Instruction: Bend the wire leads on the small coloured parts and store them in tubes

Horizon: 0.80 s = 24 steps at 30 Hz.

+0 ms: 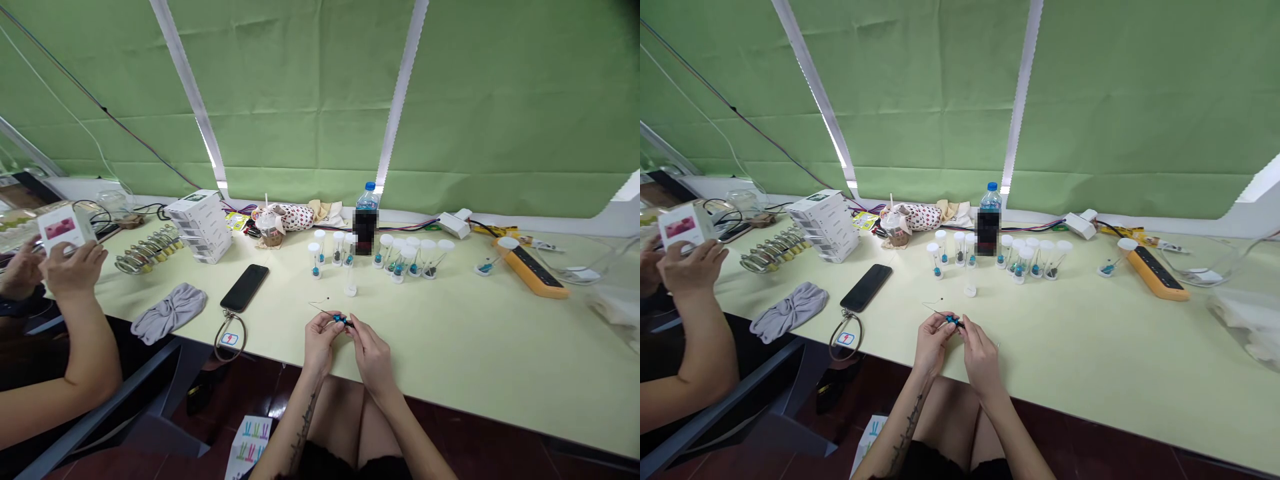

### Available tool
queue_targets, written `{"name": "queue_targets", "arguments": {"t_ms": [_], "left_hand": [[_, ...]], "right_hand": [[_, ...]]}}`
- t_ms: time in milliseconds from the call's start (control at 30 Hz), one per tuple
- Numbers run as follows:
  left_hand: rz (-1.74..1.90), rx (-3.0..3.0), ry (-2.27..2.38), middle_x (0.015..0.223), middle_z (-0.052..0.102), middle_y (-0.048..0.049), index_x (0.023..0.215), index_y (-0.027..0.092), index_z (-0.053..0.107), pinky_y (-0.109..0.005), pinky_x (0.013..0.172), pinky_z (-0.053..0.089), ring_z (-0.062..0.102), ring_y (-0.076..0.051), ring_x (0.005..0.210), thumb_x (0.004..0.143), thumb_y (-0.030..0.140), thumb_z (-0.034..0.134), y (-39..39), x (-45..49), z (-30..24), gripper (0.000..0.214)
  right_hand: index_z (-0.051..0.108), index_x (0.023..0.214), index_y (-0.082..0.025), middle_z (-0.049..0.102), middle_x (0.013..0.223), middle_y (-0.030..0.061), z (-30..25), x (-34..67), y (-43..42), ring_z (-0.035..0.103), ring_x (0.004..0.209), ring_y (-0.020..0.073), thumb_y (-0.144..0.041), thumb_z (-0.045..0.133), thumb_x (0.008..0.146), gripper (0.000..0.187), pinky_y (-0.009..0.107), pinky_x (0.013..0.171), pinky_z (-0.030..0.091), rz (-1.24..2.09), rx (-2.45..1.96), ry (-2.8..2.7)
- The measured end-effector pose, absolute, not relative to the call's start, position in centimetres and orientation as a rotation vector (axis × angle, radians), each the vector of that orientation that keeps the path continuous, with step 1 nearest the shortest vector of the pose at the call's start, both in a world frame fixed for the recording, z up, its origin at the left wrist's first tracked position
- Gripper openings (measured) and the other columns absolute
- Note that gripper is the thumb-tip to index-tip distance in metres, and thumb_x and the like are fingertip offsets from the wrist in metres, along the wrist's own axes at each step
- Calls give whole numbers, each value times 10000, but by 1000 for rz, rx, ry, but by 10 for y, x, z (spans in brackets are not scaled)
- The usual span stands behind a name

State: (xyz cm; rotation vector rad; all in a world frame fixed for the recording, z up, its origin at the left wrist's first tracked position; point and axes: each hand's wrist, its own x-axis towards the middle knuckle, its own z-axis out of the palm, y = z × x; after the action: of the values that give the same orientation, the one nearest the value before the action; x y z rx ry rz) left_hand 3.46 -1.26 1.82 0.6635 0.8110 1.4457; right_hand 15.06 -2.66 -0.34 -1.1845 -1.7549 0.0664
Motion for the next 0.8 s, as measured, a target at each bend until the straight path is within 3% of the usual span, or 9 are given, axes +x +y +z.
{"name": "queue_targets", "arguments": {"t_ms": [167,400,800], "left_hand": [[1472,632,799,863,686,-61,834,143,665,-278,778,482,638,-152,792,612,184,768,-11,34,17,248],[1456,632,777,863,677,-56,853,143,669,-254,777,479,623,-137,798,624,175,762,-11,32,14,249],[1410,619,739,849,674,-45,826,141,682,-243,748,488,625,-126,779,599,157,783,-10,30,11,249]], "right_hand": [[428,1326,-157,653,1080,129,-3,149,-26,662,920,195,-284,405,937,410,313,773,562,117,-1197,-1773],[545,1103,-175,682,998,94,-4,150,-29,679,859,174,-264,408,935,235,299,744,565,205,-1190,-1713],[562,1033,-175,705,909,79,-6,151,-28,689,784,178,-292,394,943,224,289,683,558,110,-1238,-1705]]}}
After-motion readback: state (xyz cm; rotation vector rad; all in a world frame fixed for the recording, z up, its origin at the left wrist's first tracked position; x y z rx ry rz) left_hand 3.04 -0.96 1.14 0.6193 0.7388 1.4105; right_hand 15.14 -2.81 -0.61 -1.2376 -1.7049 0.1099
